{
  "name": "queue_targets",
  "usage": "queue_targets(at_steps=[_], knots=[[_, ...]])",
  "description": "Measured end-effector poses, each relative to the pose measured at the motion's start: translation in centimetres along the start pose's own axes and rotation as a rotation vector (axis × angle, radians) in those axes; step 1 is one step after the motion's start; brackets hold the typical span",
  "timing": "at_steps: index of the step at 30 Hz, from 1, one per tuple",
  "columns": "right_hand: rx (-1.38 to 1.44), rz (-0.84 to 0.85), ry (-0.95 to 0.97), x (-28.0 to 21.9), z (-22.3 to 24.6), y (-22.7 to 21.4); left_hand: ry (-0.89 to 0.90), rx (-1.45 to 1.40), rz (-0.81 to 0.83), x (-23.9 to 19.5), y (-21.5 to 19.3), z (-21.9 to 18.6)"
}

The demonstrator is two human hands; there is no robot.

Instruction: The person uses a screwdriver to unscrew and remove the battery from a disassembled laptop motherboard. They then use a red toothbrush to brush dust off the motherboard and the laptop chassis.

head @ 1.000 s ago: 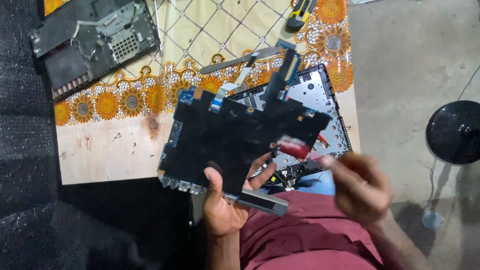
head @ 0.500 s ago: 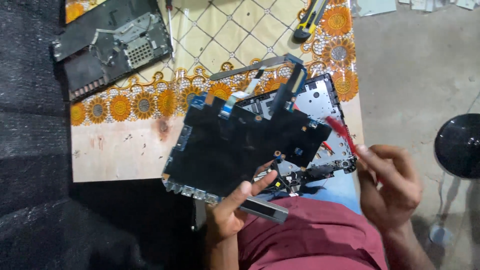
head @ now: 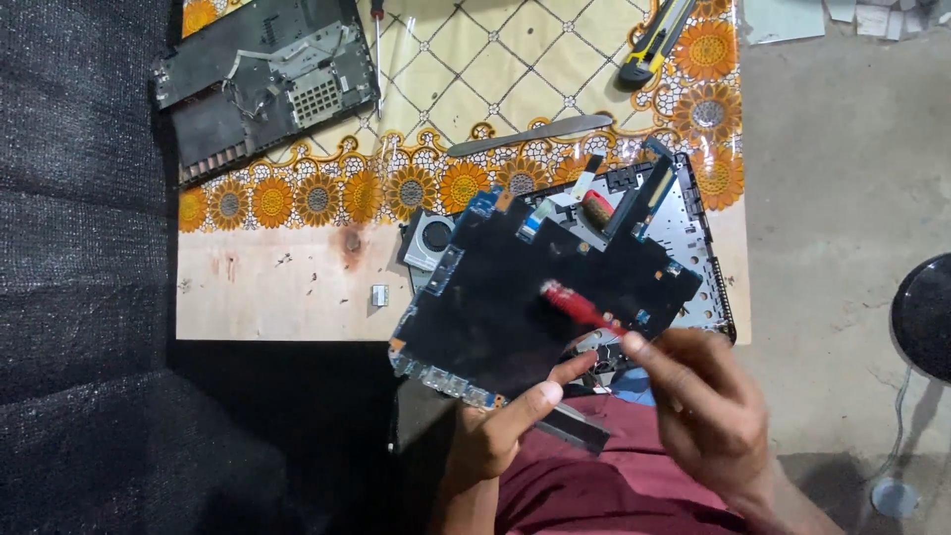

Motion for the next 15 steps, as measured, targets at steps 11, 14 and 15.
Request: queue_targets(at_steps=[11, 14, 15], knots=[[0.1, 0.069, -0.045, 1.5, 1.8, 0.1, -0.007, -0.113, 0.1, -0.7, 1.3, 4.8], [0.026, -0.055, -0.009, 2.5, 1.0, -0.7, 0.032, -0.098, 0.176, -0.9, 1.8, 3.5], [-0.005, -0.124, -0.012, 2.8, 0.8, -1.0, 0.177, -0.006, 0.187, -0.8, 1.9, 1.7]])
Point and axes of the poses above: each hand's wrist, its own x-axis towards the middle knuckle, its own y-axis out of the palm, z = x × y, the point moved 5 cm from there along x, towards the middle knuckle, and after that the axes turned 12 degrees about -z, right-handed, at the moved point
